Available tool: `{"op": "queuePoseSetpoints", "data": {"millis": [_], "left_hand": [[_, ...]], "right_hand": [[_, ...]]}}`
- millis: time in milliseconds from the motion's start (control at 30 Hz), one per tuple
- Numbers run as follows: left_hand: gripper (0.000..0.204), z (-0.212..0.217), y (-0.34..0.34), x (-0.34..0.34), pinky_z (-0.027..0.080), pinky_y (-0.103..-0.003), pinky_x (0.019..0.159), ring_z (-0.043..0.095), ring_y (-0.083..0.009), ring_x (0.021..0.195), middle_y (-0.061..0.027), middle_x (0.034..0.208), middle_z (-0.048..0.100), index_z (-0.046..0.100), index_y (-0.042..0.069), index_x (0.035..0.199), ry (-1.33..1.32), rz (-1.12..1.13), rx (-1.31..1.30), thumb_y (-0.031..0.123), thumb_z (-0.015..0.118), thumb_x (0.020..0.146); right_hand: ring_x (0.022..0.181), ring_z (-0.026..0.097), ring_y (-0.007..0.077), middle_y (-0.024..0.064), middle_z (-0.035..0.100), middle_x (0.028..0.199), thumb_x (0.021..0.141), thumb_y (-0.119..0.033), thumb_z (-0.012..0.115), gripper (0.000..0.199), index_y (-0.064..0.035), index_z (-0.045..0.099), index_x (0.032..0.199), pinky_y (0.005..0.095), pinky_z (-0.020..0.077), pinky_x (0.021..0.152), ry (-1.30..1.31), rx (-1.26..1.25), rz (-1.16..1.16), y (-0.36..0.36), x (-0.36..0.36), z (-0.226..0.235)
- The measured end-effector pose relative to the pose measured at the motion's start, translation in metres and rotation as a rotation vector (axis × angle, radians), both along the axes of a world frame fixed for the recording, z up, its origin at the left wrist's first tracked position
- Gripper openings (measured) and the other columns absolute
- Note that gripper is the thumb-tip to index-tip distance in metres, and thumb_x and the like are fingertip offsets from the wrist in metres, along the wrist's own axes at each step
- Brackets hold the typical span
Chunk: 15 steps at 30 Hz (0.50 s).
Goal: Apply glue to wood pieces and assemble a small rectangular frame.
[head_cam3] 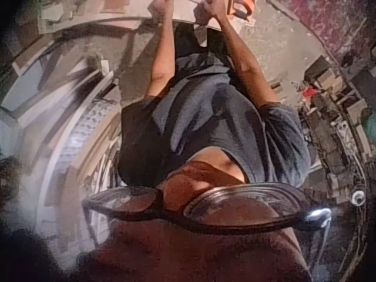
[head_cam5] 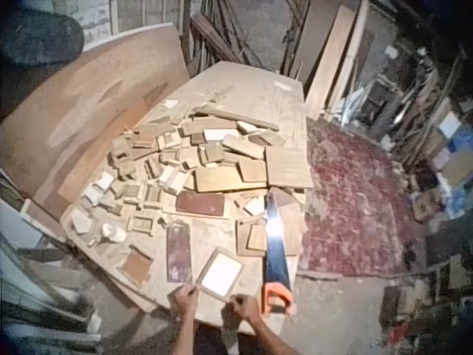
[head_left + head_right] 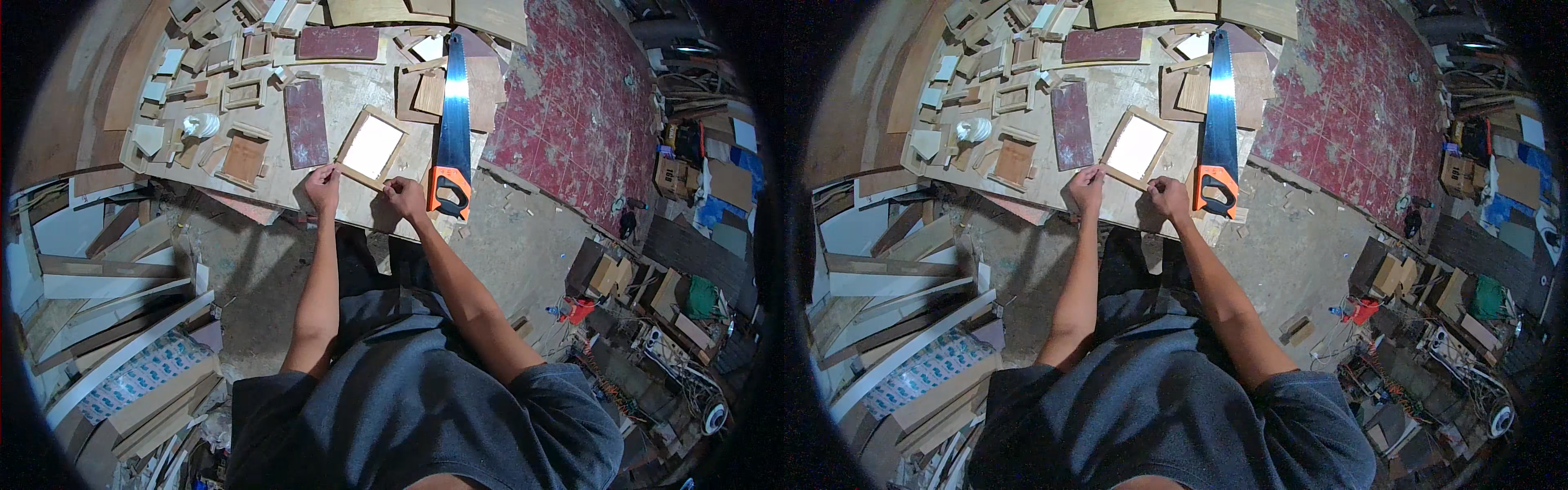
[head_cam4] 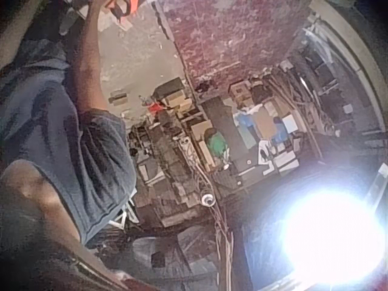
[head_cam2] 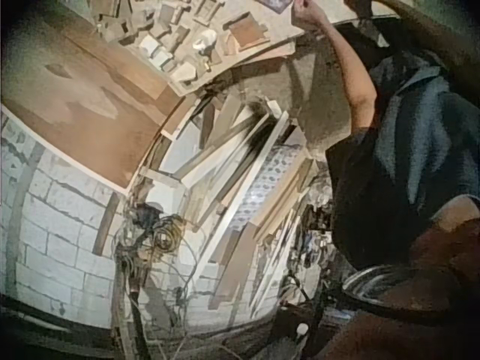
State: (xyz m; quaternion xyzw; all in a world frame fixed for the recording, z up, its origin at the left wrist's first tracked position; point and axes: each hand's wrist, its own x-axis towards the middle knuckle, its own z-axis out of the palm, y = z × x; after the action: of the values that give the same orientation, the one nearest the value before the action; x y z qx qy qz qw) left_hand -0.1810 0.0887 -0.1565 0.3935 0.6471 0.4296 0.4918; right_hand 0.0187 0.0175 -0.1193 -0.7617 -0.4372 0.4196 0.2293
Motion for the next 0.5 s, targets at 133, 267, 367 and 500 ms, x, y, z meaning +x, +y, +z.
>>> {"op": "queuePoseSetpoints", "data": {"millis": [133, 267, 367, 500], "left_hand": [[0.017, -0.008, 0.001, -0.003, 0.052, -0.026, 0.075, 0.067, -0.0132, 0.081, -0.0098, 0.090, 0.072, 0.069, -0.004, 0.098, -0.018, -0.014, 0.015, 0.000, 0.073, 0.082], [0.017, -0.011, 0.002, -0.002, 0.052, -0.026, 0.075, 0.067, -0.0136, 0.081, -0.0099, 0.090, 0.072, 0.069, -0.004, 0.098, -0.024, -0.008, 0.006, 0.000, 0.074, 0.082], [0.018, -0.008, 0.001, 0.000, 0.052, -0.026, 0.075, 0.067, -0.0136, 0.081, -0.0098, 0.090, 0.072, 0.069, -0.004, 0.098, -0.026, -0.014, -0.028, 0.001, 0.075, 0.082], [0.017, -0.013, 0.003, -0.002, 0.052, -0.026, 0.073, 0.067, -0.0131, 0.079, -0.0095, 0.088, 0.072, 0.070, -0.003, 0.096, -0.005, -0.004, -0.013, 0.002, 0.076, 0.081]], "right_hand": [[0.070, 0.070, 0.0151, 0.0095, 0.072, 0.076, 0.087, -0.017, 0.069, 0.018, 0.0002, 0.071, 0.093, 0.0297, 0.0535, 0.067, 0.004, 0.003, -0.020, -0.001, -0.002, -0.001], [0.070, 0.070, 0.0154, 0.0092, 0.072, 0.076, 0.088, -0.015, 0.068, 0.017, 0.0008, 0.071, 0.094, 0.0295, 0.0540, 0.068, 0.007, 0.022, -0.006, -0.002, -0.001, -0.006], [0.071, 0.071, 0.0159, 0.0094, 0.073, 0.076, 0.088, -0.014, 0.068, 0.016, 0.0008, 0.071, 0.094, 0.0297, 0.0543, 0.068, 0.004, 0.006, -0.016, -0.004, -0.001, -0.004], [0.071, 0.071, 0.0168, 0.0102, 0.073, 0.077, 0.087, -0.014, 0.068, 0.016, 0.0004, 0.071, 0.092, 0.0304, 0.0548, 0.069, -0.038, 0.038, 0.000, -0.003, -0.002, -0.002]]}}
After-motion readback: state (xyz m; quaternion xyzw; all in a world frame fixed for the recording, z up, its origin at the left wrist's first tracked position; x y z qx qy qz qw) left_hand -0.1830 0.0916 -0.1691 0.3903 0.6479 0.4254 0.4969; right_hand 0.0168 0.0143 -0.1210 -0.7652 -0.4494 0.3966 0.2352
